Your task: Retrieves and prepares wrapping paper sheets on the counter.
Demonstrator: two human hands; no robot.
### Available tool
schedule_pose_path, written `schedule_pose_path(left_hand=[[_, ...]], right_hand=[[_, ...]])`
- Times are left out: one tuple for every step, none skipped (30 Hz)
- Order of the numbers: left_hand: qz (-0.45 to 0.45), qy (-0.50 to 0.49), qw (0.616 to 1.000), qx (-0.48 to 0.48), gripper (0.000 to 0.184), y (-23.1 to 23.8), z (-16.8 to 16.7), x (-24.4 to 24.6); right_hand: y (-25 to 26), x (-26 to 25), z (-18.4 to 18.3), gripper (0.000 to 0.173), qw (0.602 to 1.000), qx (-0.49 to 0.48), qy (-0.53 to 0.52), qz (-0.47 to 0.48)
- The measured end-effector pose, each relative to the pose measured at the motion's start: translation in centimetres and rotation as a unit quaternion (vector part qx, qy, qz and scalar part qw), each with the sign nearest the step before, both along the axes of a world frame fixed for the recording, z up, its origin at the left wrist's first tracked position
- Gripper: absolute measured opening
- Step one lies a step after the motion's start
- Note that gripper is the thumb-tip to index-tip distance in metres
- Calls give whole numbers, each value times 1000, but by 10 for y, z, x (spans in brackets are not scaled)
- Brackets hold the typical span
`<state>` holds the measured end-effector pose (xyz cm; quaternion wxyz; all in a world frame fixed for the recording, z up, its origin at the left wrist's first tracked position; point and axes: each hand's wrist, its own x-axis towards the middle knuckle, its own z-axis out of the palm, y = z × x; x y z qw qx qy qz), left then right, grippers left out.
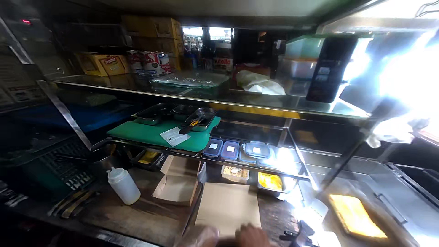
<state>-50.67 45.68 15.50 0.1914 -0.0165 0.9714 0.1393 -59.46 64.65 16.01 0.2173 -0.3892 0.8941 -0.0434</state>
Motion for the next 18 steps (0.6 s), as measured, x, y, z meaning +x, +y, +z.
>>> schedule_pose_path(left_hand=[[3,16,1000,-16,26,-7,25,-17],[2,43,999,-32,28,-14,53,-33],[1,67,997,-50,30,-17,86,-46],[2,95,993,-73,32,-20,118,-58],[1,134,986,-102,33,-22,144,-65],[-10,196,971,-137,32,-23,164,-67],[-25,272,948,-165,32,-23,175,-64],[-40,353,917,-180,30,-23,176,-59],[-52,435,881,-178,28,-23,165,-53],[-54,489,855,-164,26,-20,144,-46],[-45,504,850,-144,24,-14,114,-37],[-31,484,865,-130,23,-7,77,-28],[-21,437,890,-128,25,-1,35,-21],[-11,347,931,-113,28,7,-3,-14],[-4,219,972,-84,31,15,-31,-9],[0,98,993,-60,34,21,-54,-9],[-4,11,999,-48,33,24,-71,-13],[-16,-56,997,-40,33,25,-82,-18]], right_hand=[[-6,-15,22,23,999,-16,27,0],[-12,-31,50,24,998,-26,56,3],[-17,-45,79,25,995,-40,93,9],[-19,-56,108,24,989,-59,133,13],[-18,-64,131,21,978,-90,186,19],[-15,-68,147,18,957,-131,257,32],[-11,-67,159,20,932,-166,320,45],[-7,-63,165,19,904,-194,377,54],[-2,-55,162,15,882,-215,416,56],[4,-45,148,15,871,-231,431,52],[10,-34,121,15,871,-239,426,42],[14,-23,82,17,885,-230,403,28],[18,-14,36,20,904,-213,371,15],[22,-7,-13,23,931,-186,314,2],[27,-1,-55,27,965,-138,224,-10],[30,4,-89,29,988,-80,128,-18],[31,5,-110,30,998,-28,44,-24],[31,5,-124,30,1000,7,-10,-27]])
